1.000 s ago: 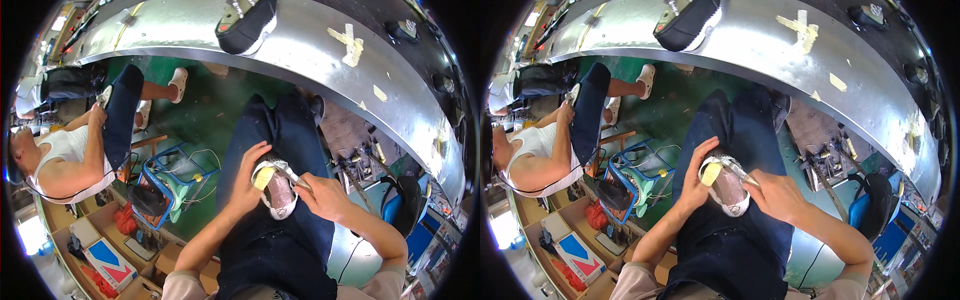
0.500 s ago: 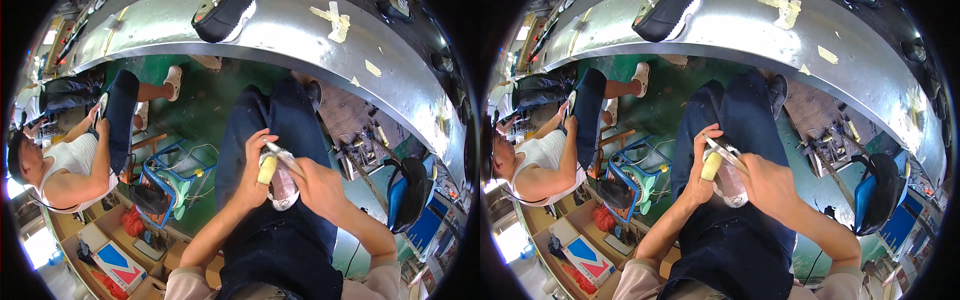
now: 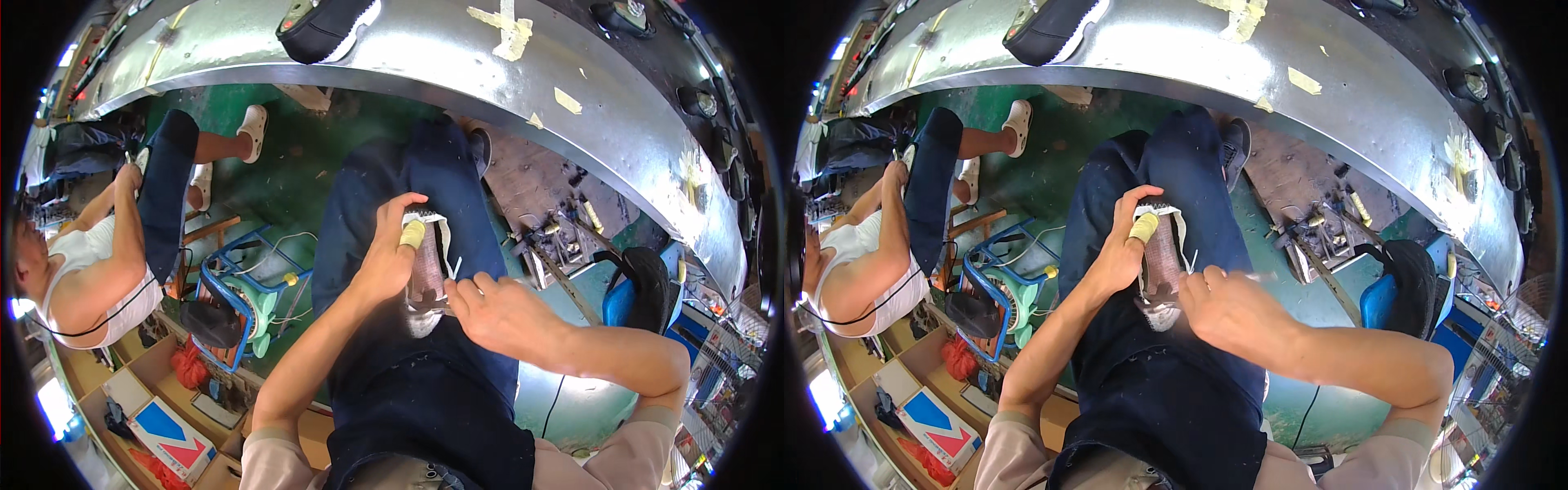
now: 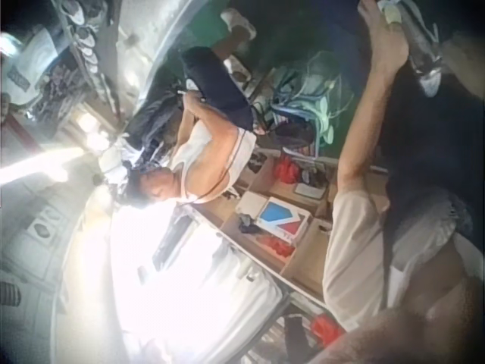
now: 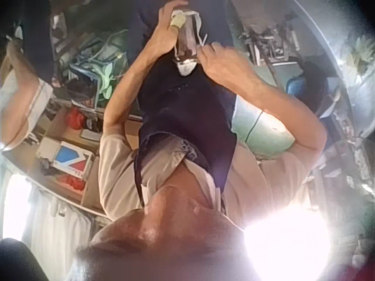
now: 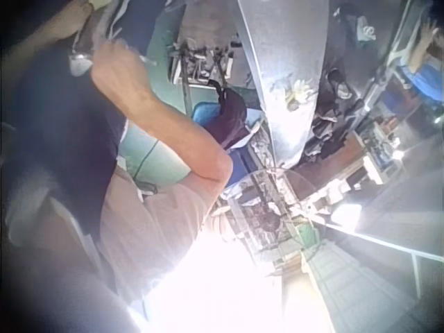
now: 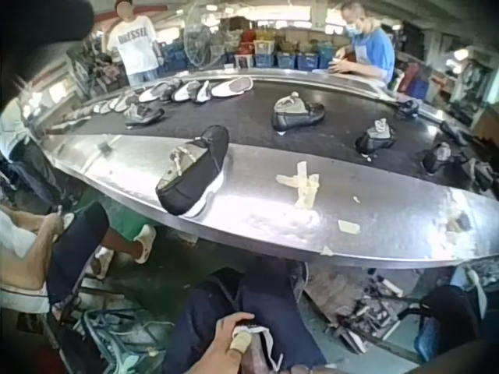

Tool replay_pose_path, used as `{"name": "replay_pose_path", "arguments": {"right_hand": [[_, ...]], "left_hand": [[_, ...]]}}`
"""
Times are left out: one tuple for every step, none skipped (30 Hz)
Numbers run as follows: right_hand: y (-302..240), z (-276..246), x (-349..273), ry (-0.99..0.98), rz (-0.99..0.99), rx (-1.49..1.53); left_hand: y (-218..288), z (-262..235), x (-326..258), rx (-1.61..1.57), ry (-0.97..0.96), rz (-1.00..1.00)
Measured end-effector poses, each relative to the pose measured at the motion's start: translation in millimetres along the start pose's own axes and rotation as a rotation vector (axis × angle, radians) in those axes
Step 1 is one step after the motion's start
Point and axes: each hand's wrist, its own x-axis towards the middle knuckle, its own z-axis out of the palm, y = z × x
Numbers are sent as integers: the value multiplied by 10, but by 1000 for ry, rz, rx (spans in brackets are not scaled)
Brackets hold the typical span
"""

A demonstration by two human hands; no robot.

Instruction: The person processes shoes along an assembly line by taking shoes from a conveyor belt, pulling and shaping the material around the shoe lasts with pliers, and placing the shoes back onto the conveyor belt.

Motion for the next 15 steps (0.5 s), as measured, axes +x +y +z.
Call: {"name": "replay_pose_path", "arguments": {"right_hand": [[82,22,37,3,-9,-1],[198,98,44,-52,-9,192],[280,205,31,-108,-8,385],[314,350,-21,-62,18,483],[339,373,-101,-68,12,477],[341,396,-180,-54,59,530],[318,410,-251,-39,103,591],[283,351,-314,-25,129,578],[267,314,-338,-27,137,585],[234,282,-327,-12,150,615],[178,262,-322,-1,154,649],[125,243,-264,-3,151,659],[140,214,-120,-26,165,607],[140,177,-4,-48,182,561],[187,227,105,-21,157,570]], "left_hand": [[14,-14,-11,4,9,-3],[31,-19,2,-37,-27,-61],[33,-32,10,-79,-62,-120],[1,-57,-14,-250,-127,-137],[21,-7,-94,-256,-119,-136],[76,65,-257,-300,60,-71],[169,144,-470,-336,238,-15],[301,201,-672,-343,232,-25],[438,232,-844,-677,219,-345],[499,247,-983,-1000,201,-674],[374,301,-1096,-1029,58,-922],[254,344,-1146,-1069,65,-954],[157,359,-1069,-1110,63,-974],[-12,381,-1076,-1046,48,-804],[-197,387,-1088,-980,31,-634]]}}
